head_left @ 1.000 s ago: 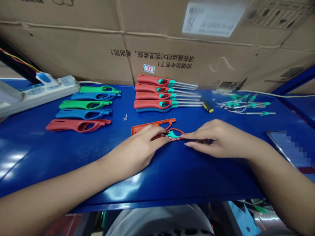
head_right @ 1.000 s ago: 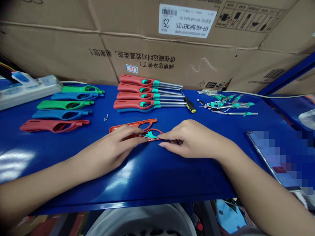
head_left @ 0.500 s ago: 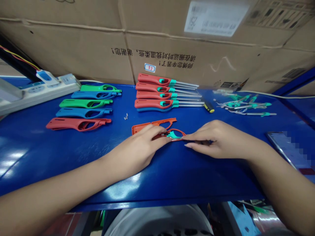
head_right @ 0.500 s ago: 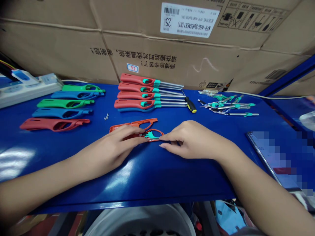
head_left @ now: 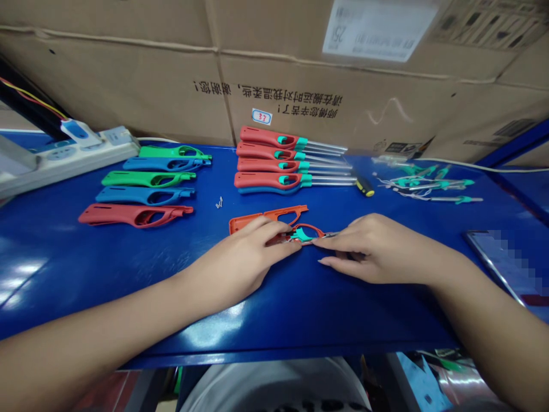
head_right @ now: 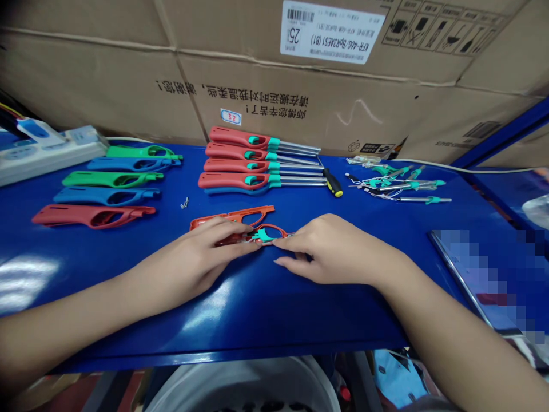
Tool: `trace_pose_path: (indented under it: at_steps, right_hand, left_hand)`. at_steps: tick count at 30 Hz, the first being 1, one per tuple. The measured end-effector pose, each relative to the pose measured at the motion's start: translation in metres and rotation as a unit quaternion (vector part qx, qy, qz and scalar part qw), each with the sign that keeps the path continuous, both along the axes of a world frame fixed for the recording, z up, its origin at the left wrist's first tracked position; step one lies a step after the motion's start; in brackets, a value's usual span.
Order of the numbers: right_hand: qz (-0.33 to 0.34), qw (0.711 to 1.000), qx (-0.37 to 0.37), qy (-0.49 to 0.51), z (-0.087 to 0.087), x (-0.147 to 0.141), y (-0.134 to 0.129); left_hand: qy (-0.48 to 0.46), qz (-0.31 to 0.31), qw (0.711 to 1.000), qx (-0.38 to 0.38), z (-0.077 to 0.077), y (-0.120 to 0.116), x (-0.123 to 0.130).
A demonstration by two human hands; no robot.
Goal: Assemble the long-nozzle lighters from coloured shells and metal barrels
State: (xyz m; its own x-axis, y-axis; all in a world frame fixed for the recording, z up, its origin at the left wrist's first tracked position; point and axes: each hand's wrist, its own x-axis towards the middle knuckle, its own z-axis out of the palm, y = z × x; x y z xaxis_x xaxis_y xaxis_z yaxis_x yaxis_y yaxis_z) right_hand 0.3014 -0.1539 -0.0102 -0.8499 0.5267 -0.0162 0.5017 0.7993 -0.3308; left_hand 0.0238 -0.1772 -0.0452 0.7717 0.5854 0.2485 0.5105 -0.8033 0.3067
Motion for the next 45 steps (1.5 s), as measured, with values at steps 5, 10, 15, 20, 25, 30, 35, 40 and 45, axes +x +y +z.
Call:
trace_pose_path:
  at_steps: [5,10,15,20,25,30,35,40,45]
  right_hand:
    - [-0.003,0.999,0.036,0.038,-0.002,-0.002,0.002]
    - [-0.062,0.996,0.039,0.059,-0.008,-0.01,0.004]
    - [-0.069,0.994,-0.004,0.087,-0.013,-0.013,0.006]
    - [-0.061,0.993,-0.018,0.094,-0.012,-0.01,0.008]
    - [-0.05,0.993,-0.013,0.109,-0.013,-0.009,0.01]
    - [-0.061,0.99,-0.005,0.124,-0.016,-0.012,0.01]
    - [-0.084,0.987,-0.037,0.132,-0.015,-0.012,0.011]
    - [-0.077,0.986,-0.049,0.14,-0.012,-0.012,0.01]
    - [-0.1,0.985,-0.039,0.137,-0.015,-0.015,0.01]
  left_hand:
    - [0.015,0.003,1.0,0.008,-0.001,0.0,0.0]
    - [0.01,-0.001,1.0,0.014,0.0,0.0,0.001]
    - [-0.005,-0.006,1.0,0.007,0.001,0.001,0.001]
    - [-0.005,-0.011,1.0,0.011,0.001,0.0,0.001]
    - [0.002,-0.009,1.0,0.015,0.001,0.0,0.001]
    - [0.005,-0.01,1.0,0.004,0.001,0.0,0.001]
    - [0.007,-0.01,1.0,0.002,0.001,0.001,0.002]
    - [0.011,-0.011,1.0,0.002,0.0,0.0,0.002]
    - [0.016,-0.007,1.0,-0.007,-0.001,0.0,0.002]
